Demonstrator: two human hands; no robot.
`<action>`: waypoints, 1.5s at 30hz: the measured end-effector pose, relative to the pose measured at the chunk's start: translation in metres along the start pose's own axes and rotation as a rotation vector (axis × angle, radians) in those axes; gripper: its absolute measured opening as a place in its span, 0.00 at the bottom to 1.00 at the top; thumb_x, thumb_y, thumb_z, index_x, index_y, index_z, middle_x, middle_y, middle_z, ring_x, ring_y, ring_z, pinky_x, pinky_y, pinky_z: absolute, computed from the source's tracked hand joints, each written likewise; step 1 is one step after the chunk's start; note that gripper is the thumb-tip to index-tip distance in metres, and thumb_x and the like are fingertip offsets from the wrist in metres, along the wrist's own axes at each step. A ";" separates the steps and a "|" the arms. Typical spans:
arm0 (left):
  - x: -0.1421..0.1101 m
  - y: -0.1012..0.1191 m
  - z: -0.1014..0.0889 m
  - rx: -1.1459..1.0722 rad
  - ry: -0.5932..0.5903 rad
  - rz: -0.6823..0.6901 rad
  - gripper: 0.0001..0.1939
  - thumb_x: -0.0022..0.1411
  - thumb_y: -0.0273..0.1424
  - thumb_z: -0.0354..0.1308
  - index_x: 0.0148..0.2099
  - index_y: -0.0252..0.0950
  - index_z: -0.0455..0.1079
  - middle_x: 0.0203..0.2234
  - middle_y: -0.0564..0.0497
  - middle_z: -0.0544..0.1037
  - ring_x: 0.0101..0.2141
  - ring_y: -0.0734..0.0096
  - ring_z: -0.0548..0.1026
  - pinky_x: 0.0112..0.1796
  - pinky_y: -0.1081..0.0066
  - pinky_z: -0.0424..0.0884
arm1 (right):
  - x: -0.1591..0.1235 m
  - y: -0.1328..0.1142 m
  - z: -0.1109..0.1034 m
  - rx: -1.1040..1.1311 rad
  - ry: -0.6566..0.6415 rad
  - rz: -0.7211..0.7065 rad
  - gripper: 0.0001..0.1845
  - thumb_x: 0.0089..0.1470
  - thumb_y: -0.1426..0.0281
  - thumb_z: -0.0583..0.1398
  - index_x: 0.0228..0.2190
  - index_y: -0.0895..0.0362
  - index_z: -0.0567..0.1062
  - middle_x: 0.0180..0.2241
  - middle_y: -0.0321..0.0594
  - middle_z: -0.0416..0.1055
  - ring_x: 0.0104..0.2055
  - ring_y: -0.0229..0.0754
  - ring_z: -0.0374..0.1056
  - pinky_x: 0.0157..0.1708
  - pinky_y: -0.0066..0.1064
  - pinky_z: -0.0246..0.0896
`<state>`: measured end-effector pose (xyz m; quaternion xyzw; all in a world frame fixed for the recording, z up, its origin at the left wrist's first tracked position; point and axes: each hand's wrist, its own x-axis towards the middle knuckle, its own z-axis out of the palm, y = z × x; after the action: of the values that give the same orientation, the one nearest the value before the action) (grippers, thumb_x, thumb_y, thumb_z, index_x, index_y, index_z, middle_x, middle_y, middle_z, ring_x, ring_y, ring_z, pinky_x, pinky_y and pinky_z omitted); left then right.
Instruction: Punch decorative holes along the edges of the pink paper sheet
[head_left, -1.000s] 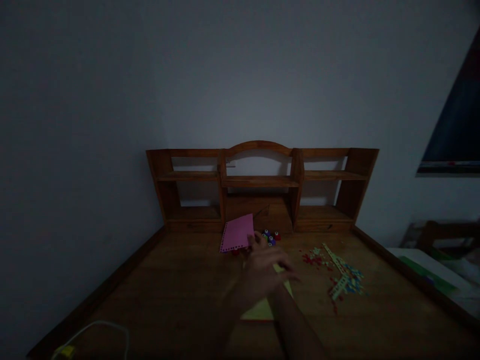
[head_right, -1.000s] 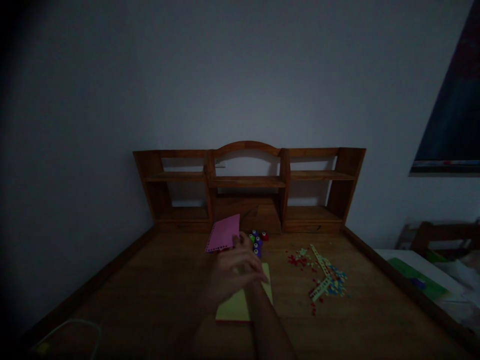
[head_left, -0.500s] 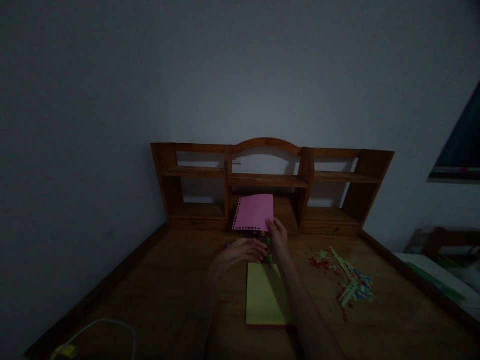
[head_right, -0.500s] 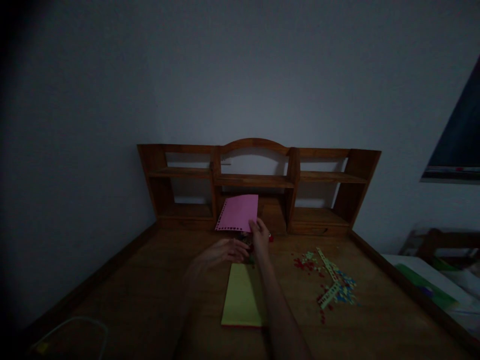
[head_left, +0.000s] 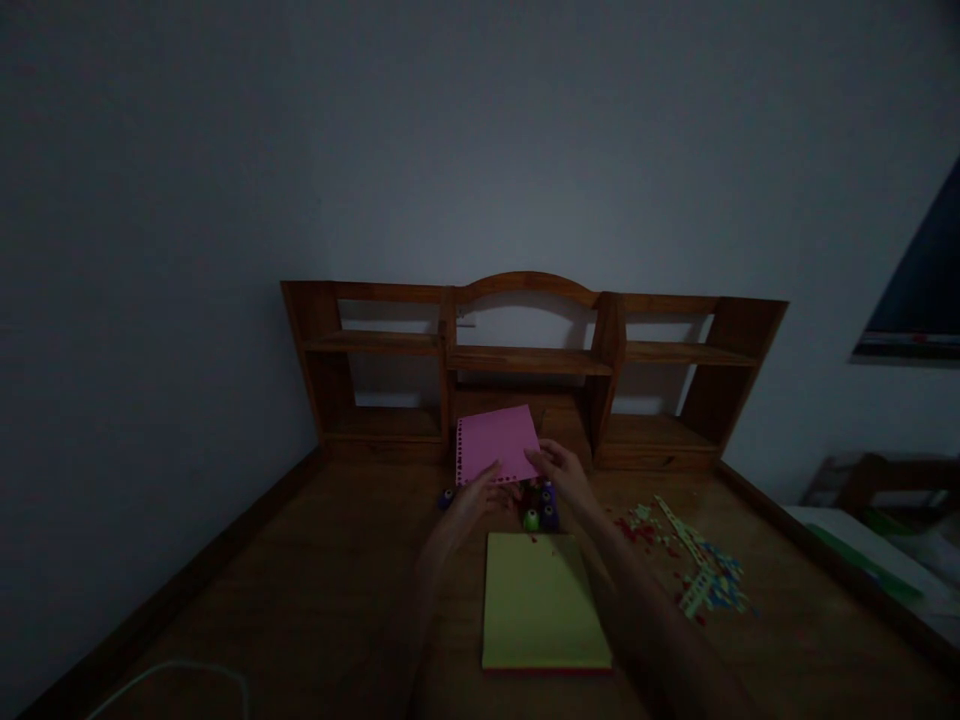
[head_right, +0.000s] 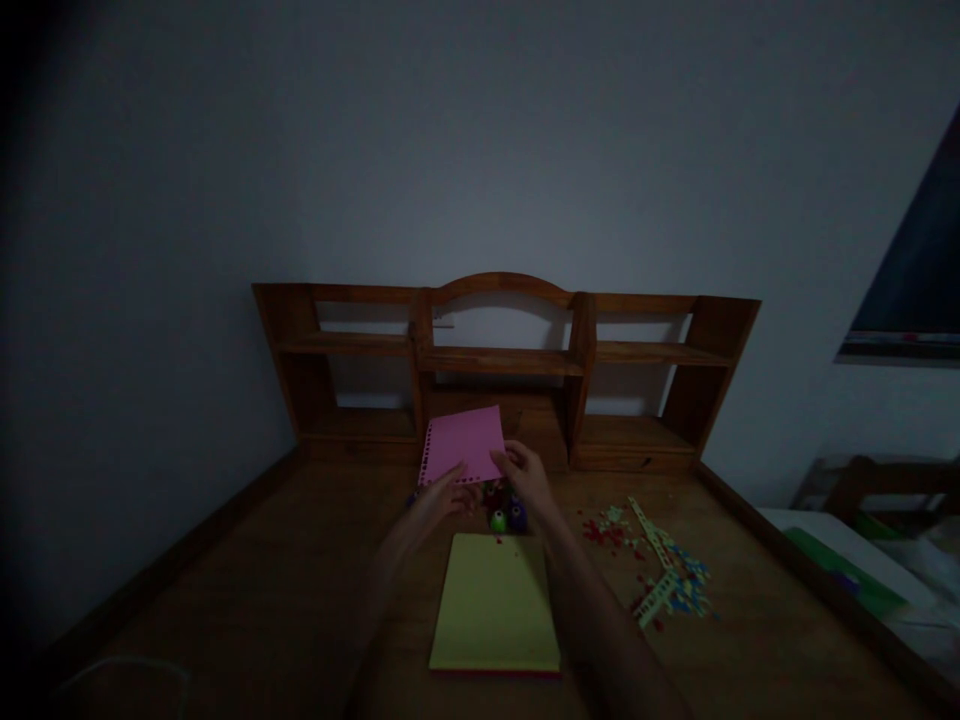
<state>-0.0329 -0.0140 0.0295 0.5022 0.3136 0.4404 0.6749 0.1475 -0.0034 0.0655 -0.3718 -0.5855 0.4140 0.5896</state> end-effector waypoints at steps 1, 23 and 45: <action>0.002 -0.003 -0.003 0.017 0.030 0.001 0.24 0.62 0.50 0.54 0.35 0.32 0.75 0.29 0.45 0.79 0.29 0.66 0.76 0.38 0.66 0.71 | 0.000 -0.001 -0.003 -0.017 -0.021 0.014 0.24 0.44 0.51 0.66 0.35 0.59 0.79 0.30 0.43 0.77 0.28 0.44 0.69 0.26 0.30 0.62; 0.013 -0.044 0.003 0.073 0.422 0.169 0.31 0.49 0.56 0.63 0.36 0.29 0.75 0.29 0.38 0.82 0.22 0.65 0.76 0.28 0.66 0.75 | 0.001 0.094 -0.081 -1.032 -0.039 -0.040 0.17 0.60 0.64 0.56 0.48 0.56 0.74 0.47 0.49 0.70 0.48 0.47 0.68 0.47 0.32 0.59; 0.010 -0.042 0.016 0.064 0.513 0.266 0.30 0.48 0.55 0.64 0.37 0.31 0.76 0.30 0.40 0.82 0.19 0.69 0.72 0.23 0.68 0.71 | -0.001 0.083 -0.079 -0.697 0.142 -0.092 0.14 0.56 0.61 0.59 0.42 0.56 0.71 0.37 0.45 0.75 0.38 0.48 0.71 0.37 0.35 0.62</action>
<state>-0.0034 -0.0157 -0.0060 0.4321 0.4192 0.6274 0.4938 0.2222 0.0309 -0.0144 -0.5515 -0.6653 0.1357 0.4845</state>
